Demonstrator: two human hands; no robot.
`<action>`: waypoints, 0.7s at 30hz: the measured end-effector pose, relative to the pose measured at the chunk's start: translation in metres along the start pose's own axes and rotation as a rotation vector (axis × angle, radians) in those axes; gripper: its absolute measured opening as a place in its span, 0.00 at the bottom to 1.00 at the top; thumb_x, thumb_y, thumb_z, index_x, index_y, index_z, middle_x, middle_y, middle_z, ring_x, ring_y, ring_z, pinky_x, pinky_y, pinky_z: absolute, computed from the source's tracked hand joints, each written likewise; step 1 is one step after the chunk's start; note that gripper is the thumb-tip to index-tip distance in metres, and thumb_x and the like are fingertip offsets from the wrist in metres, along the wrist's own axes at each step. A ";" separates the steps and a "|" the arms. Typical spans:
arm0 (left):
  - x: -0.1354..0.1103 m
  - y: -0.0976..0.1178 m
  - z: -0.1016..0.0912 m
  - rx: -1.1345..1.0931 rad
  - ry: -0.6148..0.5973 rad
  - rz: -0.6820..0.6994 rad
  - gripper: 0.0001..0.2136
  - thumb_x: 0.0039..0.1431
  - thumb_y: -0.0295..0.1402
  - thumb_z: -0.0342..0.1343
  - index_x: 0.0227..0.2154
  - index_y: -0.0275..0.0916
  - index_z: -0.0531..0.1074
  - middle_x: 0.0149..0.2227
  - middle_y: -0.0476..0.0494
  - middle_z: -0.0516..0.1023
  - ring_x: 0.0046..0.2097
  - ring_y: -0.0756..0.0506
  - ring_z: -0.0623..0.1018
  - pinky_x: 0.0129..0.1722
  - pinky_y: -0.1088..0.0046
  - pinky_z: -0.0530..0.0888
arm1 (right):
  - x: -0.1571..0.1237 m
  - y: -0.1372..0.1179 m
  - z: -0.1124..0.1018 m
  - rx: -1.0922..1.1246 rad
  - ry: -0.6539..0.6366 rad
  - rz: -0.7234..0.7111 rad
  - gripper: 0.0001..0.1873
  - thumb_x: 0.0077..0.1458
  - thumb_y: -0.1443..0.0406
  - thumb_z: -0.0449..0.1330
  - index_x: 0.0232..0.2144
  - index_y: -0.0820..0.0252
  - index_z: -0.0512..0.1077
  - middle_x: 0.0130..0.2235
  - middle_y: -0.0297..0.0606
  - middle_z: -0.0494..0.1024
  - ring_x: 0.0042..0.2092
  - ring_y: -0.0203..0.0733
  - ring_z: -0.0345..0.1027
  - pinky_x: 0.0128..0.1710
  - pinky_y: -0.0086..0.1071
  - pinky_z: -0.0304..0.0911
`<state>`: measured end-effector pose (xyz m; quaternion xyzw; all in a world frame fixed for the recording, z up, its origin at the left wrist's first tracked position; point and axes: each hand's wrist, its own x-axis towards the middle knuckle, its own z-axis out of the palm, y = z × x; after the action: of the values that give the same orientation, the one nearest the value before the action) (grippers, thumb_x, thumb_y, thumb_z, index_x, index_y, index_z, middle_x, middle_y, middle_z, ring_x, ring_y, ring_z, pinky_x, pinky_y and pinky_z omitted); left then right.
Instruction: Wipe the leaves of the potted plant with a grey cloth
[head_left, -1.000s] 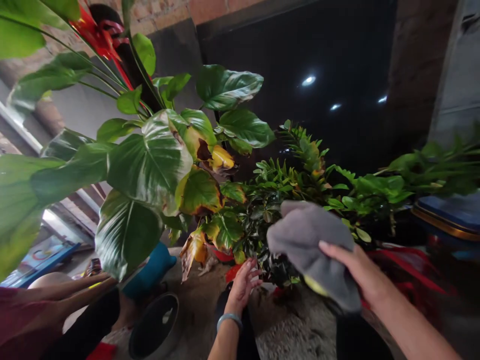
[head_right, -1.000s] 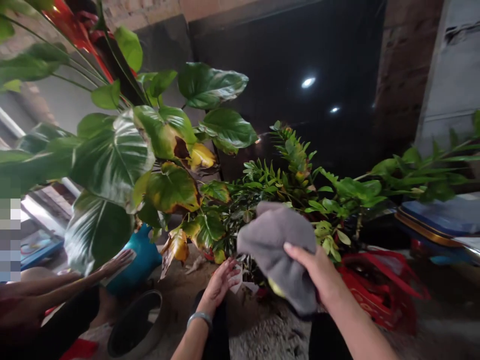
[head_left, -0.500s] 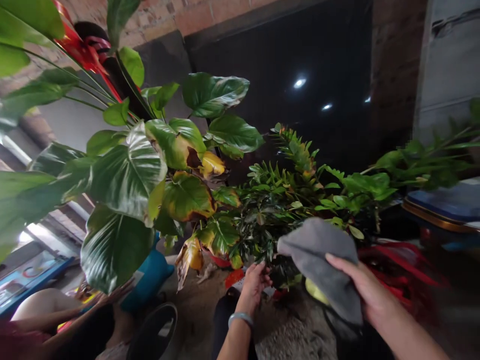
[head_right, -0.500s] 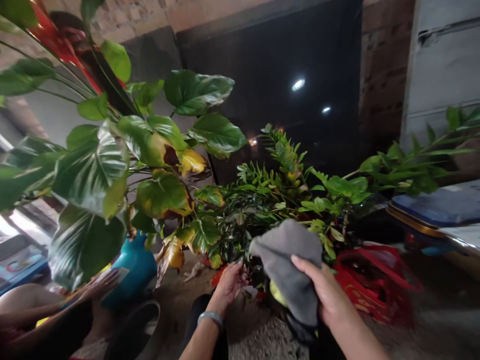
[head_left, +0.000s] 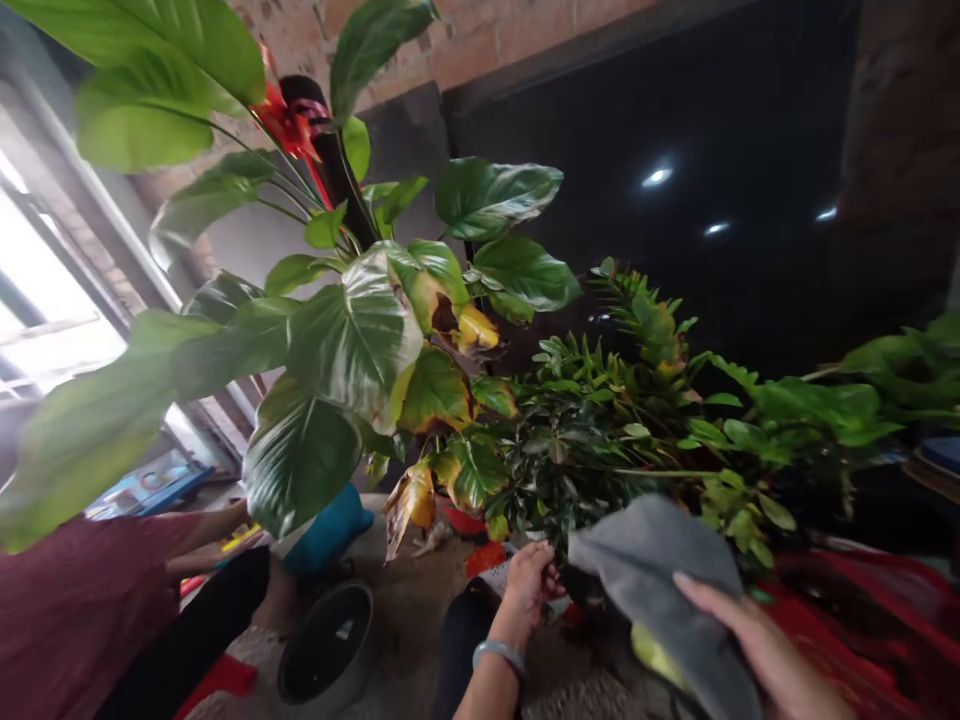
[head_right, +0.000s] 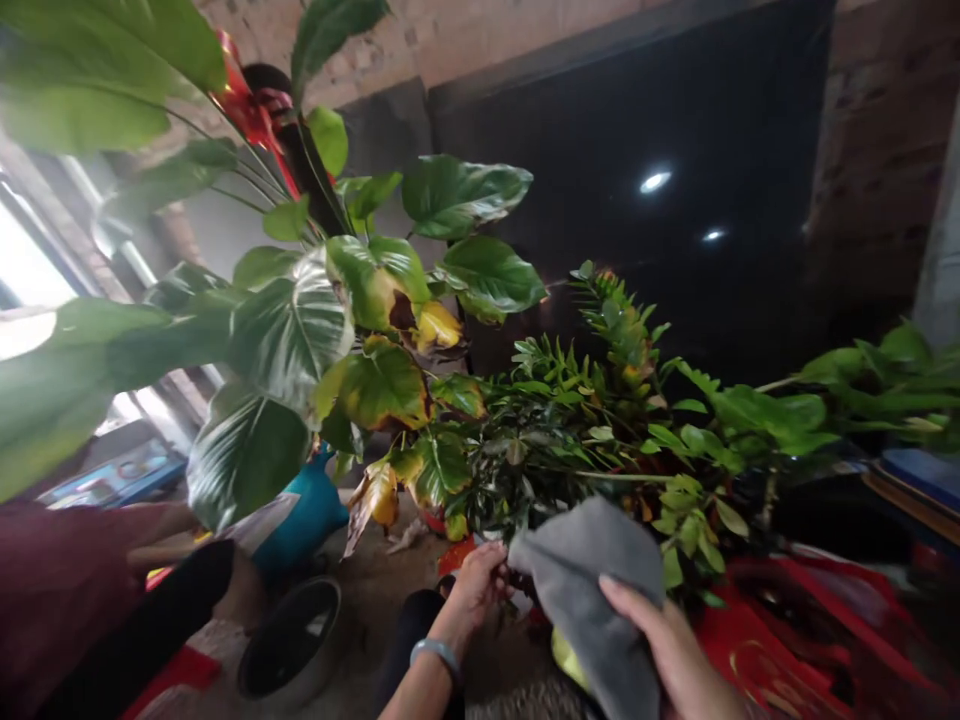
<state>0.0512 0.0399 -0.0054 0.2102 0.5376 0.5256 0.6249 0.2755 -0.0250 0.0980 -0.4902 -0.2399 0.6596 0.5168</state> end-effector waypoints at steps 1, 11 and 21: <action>-0.002 0.001 0.000 -0.010 0.005 -0.001 0.16 0.40 0.38 0.71 0.22 0.40 0.67 0.16 0.55 0.66 0.18 0.53 0.63 0.25 0.71 0.69 | 0.006 -0.014 0.003 0.007 0.045 -0.027 0.22 0.27 0.61 0.73 0.32 0.52 0.79 0.37 0.43 0.86 0.47 0.62 0.78 0.42 0.43 0.77; -0.012 0.007 0.009 -0.011 -0.005 -0.018 0.15 0.39 0.35 0.70 0.23 0.40 0.67 0.17 0.55 0.66 0.19 0.53 0.63 0.24 0.73 0.65 | 0.040 0.021 0.026 0.071 0.111 0.190 0.12 0.32 0.60 0.71 0.24 0.59 0.77 0.26 0.43 0.84 0.36 0.58 0.81 0.34 0.42 0.77; -0.013 0.006 0.013 -0.013 -0.003 -0.027 0.14 0.40 0.32 0.69 0.20 0.41 0.65 0.17 0.56 0.66 0.19 0.53 0.63 0.27 0.72 0.68 | 0.034 -0.061 0.032 0.146 0.347 -0.307 0.23 0.24 0.65 0.73 0.31 0.58 0.79 0.32 0.38 0.85 0.38 0.53 0.80 0.36 0.37 0.76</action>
<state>0.0621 0.0348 0.0099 0.1997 0.5361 0.5203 0.6341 0.2748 0.0336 0.1476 -0.5154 -0.1710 0.4945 0.6787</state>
